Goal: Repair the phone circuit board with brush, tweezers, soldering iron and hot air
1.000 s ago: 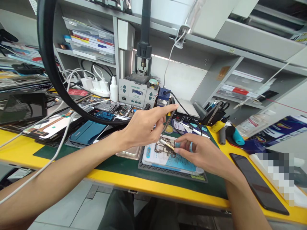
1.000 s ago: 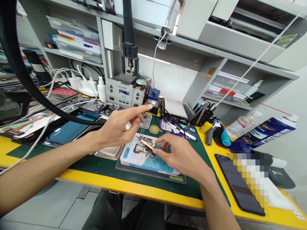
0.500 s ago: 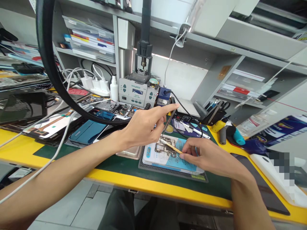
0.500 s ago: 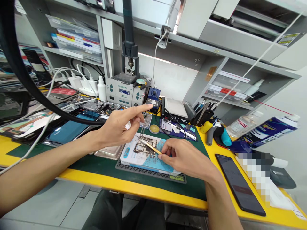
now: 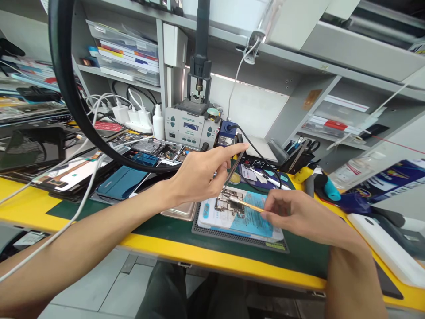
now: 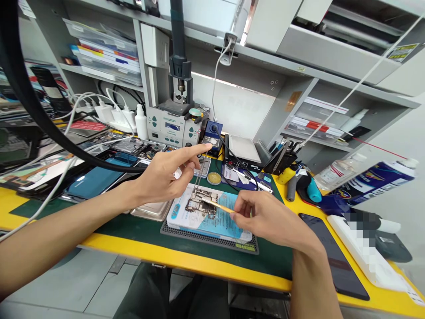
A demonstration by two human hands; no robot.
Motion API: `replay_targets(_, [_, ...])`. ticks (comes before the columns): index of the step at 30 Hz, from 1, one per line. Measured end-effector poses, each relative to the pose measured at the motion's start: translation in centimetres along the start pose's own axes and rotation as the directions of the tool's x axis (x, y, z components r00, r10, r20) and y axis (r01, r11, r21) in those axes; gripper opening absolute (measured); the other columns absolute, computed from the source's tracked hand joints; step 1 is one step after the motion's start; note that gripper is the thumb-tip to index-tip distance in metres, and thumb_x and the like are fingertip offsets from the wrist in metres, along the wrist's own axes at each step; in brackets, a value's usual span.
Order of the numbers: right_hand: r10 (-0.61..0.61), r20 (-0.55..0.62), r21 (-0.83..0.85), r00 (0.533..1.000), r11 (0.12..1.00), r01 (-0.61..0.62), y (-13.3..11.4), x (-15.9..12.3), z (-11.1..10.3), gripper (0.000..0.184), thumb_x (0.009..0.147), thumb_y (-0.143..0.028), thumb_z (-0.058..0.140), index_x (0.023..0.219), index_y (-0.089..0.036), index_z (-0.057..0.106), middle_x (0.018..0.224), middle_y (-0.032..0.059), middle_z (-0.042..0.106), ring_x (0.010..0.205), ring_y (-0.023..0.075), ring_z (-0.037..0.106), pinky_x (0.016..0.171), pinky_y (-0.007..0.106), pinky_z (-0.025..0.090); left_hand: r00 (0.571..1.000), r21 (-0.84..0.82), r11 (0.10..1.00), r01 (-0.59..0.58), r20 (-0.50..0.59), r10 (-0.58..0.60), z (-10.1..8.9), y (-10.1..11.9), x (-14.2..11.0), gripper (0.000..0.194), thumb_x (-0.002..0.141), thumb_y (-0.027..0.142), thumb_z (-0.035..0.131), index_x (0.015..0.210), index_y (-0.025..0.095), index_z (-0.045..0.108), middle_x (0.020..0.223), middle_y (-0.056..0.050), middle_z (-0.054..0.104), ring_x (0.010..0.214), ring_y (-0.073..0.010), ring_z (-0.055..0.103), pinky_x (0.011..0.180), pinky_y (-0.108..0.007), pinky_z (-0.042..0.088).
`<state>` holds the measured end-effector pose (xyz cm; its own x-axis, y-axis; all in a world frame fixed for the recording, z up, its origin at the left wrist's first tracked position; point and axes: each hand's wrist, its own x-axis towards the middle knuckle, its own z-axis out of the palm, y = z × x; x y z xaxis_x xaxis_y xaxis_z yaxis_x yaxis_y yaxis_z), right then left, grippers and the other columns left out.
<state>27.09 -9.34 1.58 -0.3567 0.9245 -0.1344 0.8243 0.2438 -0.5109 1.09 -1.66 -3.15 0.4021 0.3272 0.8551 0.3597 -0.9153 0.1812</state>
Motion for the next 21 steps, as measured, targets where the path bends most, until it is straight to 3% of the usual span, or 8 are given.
replay_targets(5, [0.007, -0.047, 0.096, 0.999, 0.995, -0.003, 1.0, -0.2, -0.9, 0.026, 0.089, -0.046, 0.069, 0.083, -0.021, 0.068, 0.063, -0.0003, 0.061, 0.056, 0.0148, 0.051, 0.048, 0.025, 0.039, 1.0, -0.011, 1.0, 0.003, 0.006, -0.003, 0.0, 0.1, 0.0, 0.057, 0.088, 0.007, 0.046, 0.143, 0.018, 0.049, 0.086, -0.002, 0.07, 0.069, -0.0113, 0.062, 0.067, -0.022, 0.052])
replay_targets(15, [0.019, -0.083, 0.044, 0.996, 0.999, -0.015, 1.8, 0.6, -1.2, 0.035, 0.093, -0.054, 0.063, 0.094, -0.02, 0.073, 0.078, 0.0043, 0.068, 0.072, 0.0186, 0.058, 0.061, 0.028, 0.044, 1.0, -0.005, 1.0, -0.026, -0.001, 0.026, -0.1, 0.0, 0.0, 0.056, 0.088, 0.007, 0.044, 0.142, 0.019, 0.049, 0.085, -0.001, 0.069, 0.069, -0.0109, 0.062, 0.066, -0.021, 0.052])
replay_targets(21, [0.044, -0.095, 0.231, 0.994, 0.973, -0.021, 1.6, 1.5, -1.0, 0.038, 0.087, -0.055, 0.071, 0.092, -0.018, 0.073, 0.072, 0.0027, 0.066, 0.063, 0.0148, 0.056, 0.057, 0.026, 0.043, 1.0, 0.004, 1.0, -0.01, 0.011, 0.01, -0.3, 0.3, 0.1, 0.056, 0.088, 0.007, 0.046, 0.142, 0.017, 0.049, 0.087, -0.001, 0.069, 0.069, -0.0109, 0.06, 0.064, -0.021, 0.049])
